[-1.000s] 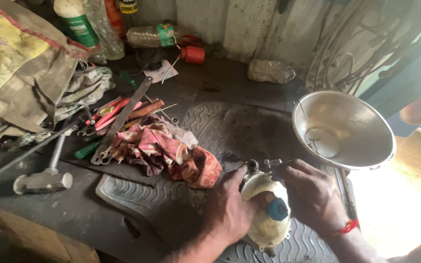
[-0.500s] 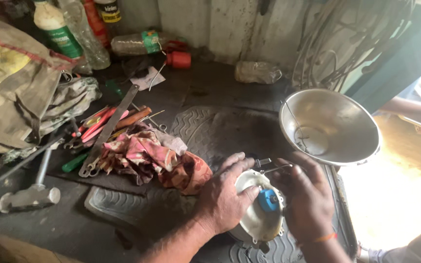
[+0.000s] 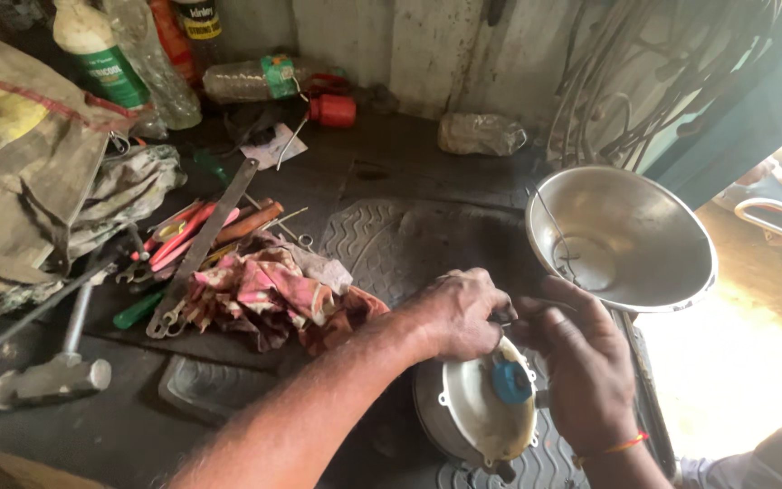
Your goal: The person disassembles and reassembles a mechanical pump assembly by hand and using a screwdriver, removing and replacing screws and the pump cover while working on a black mat.
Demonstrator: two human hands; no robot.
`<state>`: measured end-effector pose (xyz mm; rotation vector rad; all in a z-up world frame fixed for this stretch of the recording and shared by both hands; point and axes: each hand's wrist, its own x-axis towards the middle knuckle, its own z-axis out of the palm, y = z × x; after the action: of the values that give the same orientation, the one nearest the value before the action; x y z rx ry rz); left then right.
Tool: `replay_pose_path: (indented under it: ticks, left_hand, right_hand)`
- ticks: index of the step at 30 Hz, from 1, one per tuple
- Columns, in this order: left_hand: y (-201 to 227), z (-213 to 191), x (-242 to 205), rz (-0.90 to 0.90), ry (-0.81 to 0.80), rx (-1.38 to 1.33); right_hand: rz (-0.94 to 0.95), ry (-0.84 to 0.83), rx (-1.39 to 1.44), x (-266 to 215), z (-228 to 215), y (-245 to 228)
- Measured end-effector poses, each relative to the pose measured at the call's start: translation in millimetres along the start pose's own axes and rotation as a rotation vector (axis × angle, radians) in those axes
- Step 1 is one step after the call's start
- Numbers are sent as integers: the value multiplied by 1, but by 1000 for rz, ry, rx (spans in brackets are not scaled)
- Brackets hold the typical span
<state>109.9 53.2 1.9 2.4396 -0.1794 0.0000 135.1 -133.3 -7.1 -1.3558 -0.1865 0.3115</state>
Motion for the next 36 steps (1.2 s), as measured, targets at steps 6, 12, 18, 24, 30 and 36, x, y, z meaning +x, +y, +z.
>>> replay_pose_path:
  ticks: [6,12,18,24,30,36]
  left_hand:
    - [-8,-7,16,51,-116,5]
    - [-1,-25,15,66,-239,-21]
    - [-7,-26,18,97,-213,20]
    - [-8,-26,25,122,-241,61]
    - [-9,-35,24,55,-308,15]
    - [-4,-37,28,70,-330,17]
  right_hand:
    - [230,2,568,24,-21,38]
    - [-103,-72,-577,9,-6,-2]
    - [154,235,182,1,24,-5]
    - [42,-32,64,22,-7,16]
    - [-59,132,-108,0,18,9]
    - [156,138,306,22,1,14]
